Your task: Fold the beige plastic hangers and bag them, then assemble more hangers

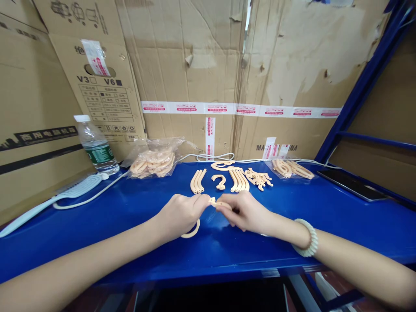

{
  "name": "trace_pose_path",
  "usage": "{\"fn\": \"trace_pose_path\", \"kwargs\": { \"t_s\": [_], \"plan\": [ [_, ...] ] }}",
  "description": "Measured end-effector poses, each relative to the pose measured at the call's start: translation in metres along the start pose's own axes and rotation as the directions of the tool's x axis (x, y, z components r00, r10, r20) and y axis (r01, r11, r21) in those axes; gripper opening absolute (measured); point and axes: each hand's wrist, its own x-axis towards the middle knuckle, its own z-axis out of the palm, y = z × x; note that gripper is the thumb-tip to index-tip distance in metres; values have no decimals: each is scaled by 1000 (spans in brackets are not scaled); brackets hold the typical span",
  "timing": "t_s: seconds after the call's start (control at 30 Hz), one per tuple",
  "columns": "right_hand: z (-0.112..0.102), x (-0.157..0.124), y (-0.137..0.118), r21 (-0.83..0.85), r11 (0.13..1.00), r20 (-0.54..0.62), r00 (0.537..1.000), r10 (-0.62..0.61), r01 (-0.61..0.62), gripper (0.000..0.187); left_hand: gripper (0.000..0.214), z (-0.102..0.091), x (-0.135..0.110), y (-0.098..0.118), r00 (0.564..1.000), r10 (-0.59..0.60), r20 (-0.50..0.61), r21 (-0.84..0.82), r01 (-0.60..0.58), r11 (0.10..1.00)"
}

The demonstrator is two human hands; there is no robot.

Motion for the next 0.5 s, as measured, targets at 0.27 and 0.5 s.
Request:
{"fn": "trace_pose_path", "kwargs": {
  "t_s": [0.27, 0.5],
  "plan": [
    [-21, 7, 4, 28, 999, -62, 997, -38, 40, 33, 36, -6, 7, 8, 956, -272, 113, -518, 290, 805],
    [-102, 7, 55, -317, 947, -253, 967, -34, -49, 26, 50, 1, 13, 1, 774, -452, 442, -820, 553, 145]
  ]
}}
